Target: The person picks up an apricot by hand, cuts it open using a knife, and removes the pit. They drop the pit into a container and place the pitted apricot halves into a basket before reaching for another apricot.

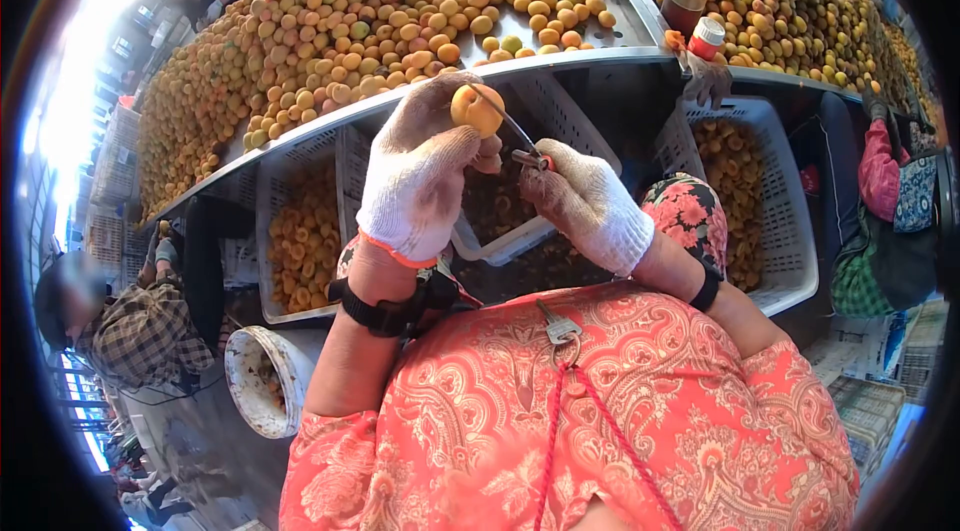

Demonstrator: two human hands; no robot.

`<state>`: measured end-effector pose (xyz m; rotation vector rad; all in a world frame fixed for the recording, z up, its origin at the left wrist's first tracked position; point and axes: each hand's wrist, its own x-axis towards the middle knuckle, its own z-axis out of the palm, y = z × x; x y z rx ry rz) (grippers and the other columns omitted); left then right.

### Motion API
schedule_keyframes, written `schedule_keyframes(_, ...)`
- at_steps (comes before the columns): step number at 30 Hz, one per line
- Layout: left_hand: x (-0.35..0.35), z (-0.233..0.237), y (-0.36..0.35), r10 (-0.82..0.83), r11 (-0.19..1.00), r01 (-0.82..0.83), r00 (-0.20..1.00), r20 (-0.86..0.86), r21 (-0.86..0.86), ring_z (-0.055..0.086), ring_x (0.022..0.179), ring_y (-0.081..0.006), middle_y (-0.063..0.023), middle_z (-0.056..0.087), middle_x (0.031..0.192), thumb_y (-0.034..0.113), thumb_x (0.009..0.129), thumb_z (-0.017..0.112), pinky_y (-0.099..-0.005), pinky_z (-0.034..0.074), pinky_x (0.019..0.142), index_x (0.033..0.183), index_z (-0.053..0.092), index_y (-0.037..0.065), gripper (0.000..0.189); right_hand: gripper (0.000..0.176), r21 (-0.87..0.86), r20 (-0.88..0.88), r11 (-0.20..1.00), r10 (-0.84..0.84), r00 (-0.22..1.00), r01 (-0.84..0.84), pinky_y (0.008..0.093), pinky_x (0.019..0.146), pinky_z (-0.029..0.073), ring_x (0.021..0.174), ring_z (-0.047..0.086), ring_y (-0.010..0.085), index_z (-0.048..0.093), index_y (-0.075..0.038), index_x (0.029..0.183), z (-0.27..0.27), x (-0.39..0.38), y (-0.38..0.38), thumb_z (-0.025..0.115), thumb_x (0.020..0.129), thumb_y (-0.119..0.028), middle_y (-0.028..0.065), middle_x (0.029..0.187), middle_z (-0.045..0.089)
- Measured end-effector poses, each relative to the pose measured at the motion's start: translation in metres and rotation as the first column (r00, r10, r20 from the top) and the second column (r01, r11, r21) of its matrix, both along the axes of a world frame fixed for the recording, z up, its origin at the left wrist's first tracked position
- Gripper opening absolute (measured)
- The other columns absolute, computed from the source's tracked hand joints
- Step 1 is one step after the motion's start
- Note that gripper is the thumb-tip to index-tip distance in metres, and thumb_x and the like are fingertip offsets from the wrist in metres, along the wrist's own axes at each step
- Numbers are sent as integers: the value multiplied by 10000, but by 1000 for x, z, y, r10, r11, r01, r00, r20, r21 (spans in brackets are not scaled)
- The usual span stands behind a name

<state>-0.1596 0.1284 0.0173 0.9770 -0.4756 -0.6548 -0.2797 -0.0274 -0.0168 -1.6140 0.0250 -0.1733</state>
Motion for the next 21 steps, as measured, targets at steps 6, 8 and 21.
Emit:
schedule_keyframes(6,1,-5,0,32,999,-32,997,76,0,634,842,-187,-113,626,1084,28,824,676,-326,536,754,1269,531,-18,470,276,5,1,1000,6,1000,-6,314,614,441,683,495,111,498,-22,923,6,-3,4,548,1020,-275,54,718,539)
schedule_keyframes(8,0,-4,0,33,999,-34,997,69,7,631,819,-177,-106,625,1056,9,821,679,-311,537,732,1234,550,-10,434,281,-13,4,1000,2,1000,-2,315,613,443,680,496,114,497,-21,922,10,-4,5,550,1020,-279,56,718,541)
schedule_keyframes(21,-20,6,7,315,924,-365,897,311,115,601,872,-121,-37,618,942,-12,761,742,-279,526,783,1044,605,26,317,323,14,-74,999,52,996,-51,259,668,478,786,559,86,563,9,1158,2,2,24,495,1028,-279,11,884,601)
